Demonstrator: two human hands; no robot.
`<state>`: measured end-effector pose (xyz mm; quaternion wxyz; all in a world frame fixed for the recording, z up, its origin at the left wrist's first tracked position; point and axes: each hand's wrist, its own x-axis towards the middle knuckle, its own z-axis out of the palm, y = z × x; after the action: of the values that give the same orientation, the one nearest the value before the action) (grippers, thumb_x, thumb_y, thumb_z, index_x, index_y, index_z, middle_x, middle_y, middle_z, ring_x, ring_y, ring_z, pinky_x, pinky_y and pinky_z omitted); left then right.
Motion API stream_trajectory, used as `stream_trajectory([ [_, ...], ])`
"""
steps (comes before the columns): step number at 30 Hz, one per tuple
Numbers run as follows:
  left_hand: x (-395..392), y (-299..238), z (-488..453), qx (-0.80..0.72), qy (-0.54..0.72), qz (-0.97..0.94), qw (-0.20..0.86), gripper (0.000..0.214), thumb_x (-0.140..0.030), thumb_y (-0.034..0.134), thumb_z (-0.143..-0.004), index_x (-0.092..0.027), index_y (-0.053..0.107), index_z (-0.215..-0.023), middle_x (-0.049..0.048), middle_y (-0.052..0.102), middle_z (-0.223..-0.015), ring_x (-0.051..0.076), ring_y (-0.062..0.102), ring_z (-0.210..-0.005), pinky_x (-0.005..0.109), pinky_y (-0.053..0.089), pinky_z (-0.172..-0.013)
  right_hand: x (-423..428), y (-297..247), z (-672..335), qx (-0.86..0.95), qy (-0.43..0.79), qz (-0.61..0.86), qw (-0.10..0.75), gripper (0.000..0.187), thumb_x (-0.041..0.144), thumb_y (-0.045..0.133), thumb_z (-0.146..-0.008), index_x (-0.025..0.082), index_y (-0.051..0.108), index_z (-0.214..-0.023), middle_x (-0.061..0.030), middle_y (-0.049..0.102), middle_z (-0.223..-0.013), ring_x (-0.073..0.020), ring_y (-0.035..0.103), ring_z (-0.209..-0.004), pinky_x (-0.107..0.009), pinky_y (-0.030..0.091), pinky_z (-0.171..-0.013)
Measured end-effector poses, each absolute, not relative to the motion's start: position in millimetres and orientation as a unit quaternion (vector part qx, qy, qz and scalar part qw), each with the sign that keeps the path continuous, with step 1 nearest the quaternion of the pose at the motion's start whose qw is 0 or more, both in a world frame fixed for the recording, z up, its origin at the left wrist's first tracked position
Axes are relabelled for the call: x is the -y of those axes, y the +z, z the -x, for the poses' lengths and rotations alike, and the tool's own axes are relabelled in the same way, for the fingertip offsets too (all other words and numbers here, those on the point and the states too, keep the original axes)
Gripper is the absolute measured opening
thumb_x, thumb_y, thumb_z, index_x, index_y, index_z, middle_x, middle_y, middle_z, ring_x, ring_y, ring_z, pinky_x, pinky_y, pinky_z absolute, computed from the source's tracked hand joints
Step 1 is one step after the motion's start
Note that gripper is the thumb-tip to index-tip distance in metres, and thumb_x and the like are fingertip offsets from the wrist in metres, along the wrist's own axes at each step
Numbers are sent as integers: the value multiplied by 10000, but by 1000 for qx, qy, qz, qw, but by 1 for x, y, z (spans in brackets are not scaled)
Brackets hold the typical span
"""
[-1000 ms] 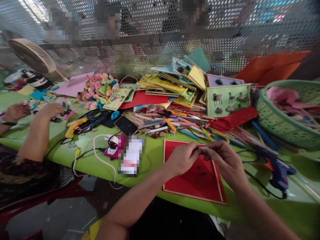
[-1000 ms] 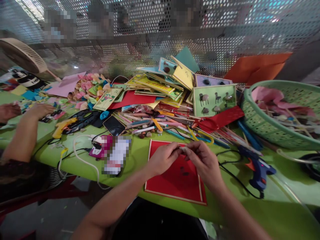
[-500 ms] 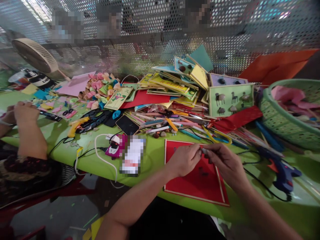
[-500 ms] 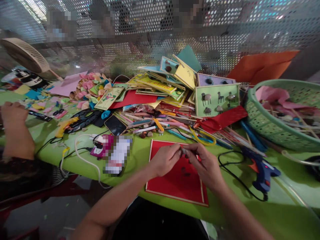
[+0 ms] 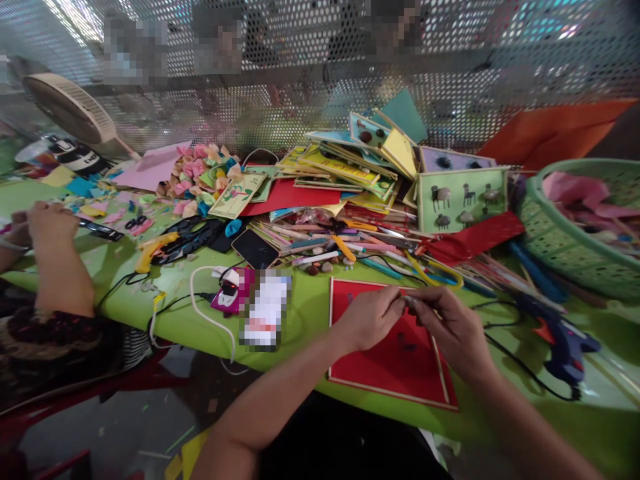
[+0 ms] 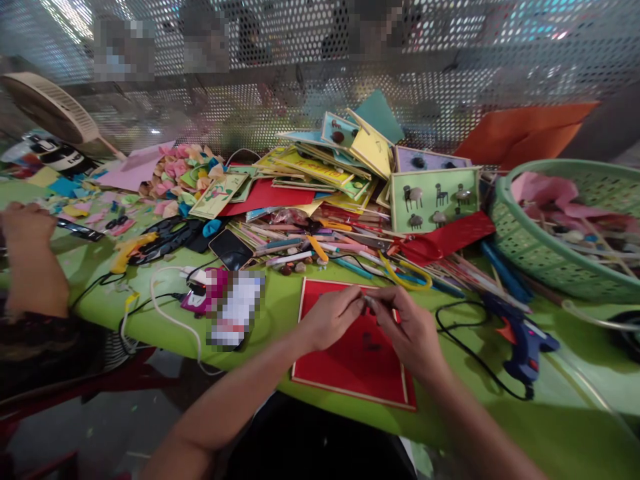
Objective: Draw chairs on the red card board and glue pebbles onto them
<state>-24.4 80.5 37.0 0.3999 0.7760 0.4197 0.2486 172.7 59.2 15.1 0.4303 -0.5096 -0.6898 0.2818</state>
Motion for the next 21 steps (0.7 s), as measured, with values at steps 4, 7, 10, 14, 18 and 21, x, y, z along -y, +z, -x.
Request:
stream_trajectory([
  [4, -81, 33, 23, -422, 251, -774, 400, 198, -274, 393, -1077, -224, 494, -915, 20, 656, -882, 184, 622, -832, 302, 414, -737, -59, 16, -172, 690, 289, 511, 424, 129, 353, 638, -1010, 252, 703, -1055, -31, 753, -895, -166, 695, -748, -302, 571, -721],
  [7, -81, 32, 22, -423, 254, -771, 401, 201, -254, 382, -1070, -219, 512, -921, 24, 650, -870, 185, 613, -830, 308, 425, -751, -60, 19, -171, 665, 326, 515, 432, 152, 376, 638, -1011, 244, 705, -1047, -39, 750, -886, -169, 688, -747, -300, 569, -693],
  [10, -81, 35, 23, -421, 256, -768, 408, 225, -258, 367, -1074, -214, 534, -928, 24, 656, -876, 175, 604, -822, 305, 432, -757, -61, 25, -167, 630, 373, 509, 452, 195, 412, 650, -1001, 229, 713, -1018, -34, 720, -812, -156, 647, -674, -277, 547, -601],
  [14, -81, 40, 26, -420, 254, -761, 424, 287, -311, 341, -1096, -212, 559, -937, 21, 670, -882, 163, 611, -817, 281, 439, -739, -61, 28, -164, 611, 399, 502, 464, 211, 434, 670, -987, 228, 713, -998, -25, 711, -779, -142, 622, -626, -256, 526, -554],
  [18, -80, 41, 26, -428, 247, -759, 424, 249, -335, 399, -1086, -213, 564, -945, 23, 682, -890, 177, 628, -822, 291, 444, -738, -60, 21, -168, 643, 347, 514, 450, 179, 403, 648, -1004, 238, 710, -1032, -38, 742, -859, -175, 679, -738, -298, 561, -669],
  [21, -80, 40, 25, -430, 247, -759, 422, 224, -312, 407, -1075, -212, 560, -944, 34, 682, -902, 192, 636, -835, 311, 452, -760, -59, 16, -171, 665, 318, 517, 436, 151, 372, 634, -1014, 244, 704, -1053, -38, 751, -896, -178, 689, -764, -313, 563, -708],
])
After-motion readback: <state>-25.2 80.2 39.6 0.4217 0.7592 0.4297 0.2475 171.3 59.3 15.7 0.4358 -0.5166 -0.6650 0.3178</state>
